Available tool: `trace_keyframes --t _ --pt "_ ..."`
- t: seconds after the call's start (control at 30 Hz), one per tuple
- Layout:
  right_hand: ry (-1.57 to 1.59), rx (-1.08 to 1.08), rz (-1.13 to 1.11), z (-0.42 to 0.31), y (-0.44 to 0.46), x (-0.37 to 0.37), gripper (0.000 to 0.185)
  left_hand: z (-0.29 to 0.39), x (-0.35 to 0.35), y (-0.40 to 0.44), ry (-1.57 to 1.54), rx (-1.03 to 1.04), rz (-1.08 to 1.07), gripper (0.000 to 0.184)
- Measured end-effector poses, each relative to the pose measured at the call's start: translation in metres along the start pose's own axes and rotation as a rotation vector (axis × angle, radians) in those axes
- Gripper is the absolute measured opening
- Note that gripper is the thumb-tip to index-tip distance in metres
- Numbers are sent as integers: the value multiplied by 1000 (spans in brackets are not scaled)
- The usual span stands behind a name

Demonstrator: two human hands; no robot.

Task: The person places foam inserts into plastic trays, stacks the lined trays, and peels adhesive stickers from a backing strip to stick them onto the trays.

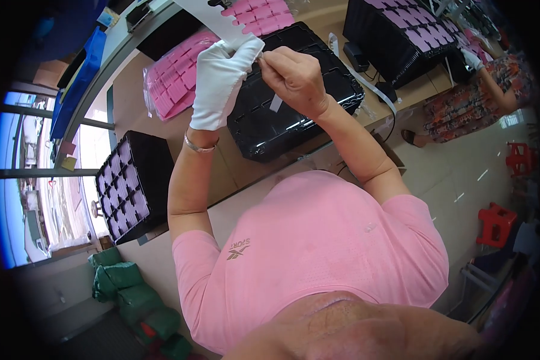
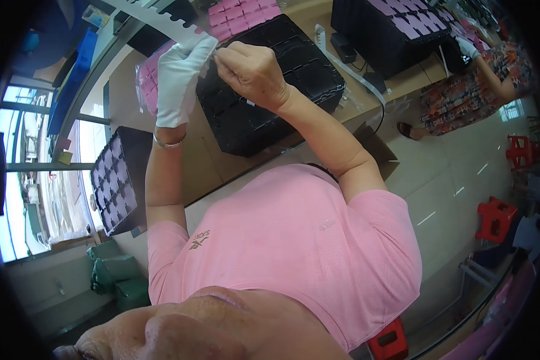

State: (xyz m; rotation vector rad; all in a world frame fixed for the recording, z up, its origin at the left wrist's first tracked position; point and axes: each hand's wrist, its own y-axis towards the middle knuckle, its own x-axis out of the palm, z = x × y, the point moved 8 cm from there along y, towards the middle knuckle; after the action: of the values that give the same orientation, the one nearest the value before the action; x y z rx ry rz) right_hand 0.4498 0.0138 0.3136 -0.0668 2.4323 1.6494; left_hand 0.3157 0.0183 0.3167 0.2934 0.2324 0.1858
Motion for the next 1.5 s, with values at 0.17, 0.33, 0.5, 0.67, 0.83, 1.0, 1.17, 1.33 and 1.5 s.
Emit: trace_keyframes --t 0.17,0.33,0.5,0.67,0.83,1.0,1.17,1.33,1.5 --pt "-295 -271 74 -11 -7 1 12 -7 5 2 -87 4 29 14" --pt "-447 -306 98 -11 -12 8 11 -19 2 11 -76 10 74 9" --pt "-528 -394 92 -6 -8 23 17 -28 -2 26 -226 43 -16 16" --pt "-581 -458 3 -16 -3 34 16 -39 -8 29 -333 -7 53 19" --pt "-405 -423 -62 -49 -17 33 21 -49 -12 47 -297 -28 -11 15" --pt "-325 498 252 9 -89 -118 9 -56 -28 60 -247 79 -38 21" --pt "-619 1198 601 88 -322 -321 17 -80 -60 73 -127 58 79 20" --pt "-882 1752 381 105 -460 -407 19 -68 -63 72 157 70 121 21" --pt "-768 1773 532 148 -526 -426 14 -67 -50 66 264 70 153 26"
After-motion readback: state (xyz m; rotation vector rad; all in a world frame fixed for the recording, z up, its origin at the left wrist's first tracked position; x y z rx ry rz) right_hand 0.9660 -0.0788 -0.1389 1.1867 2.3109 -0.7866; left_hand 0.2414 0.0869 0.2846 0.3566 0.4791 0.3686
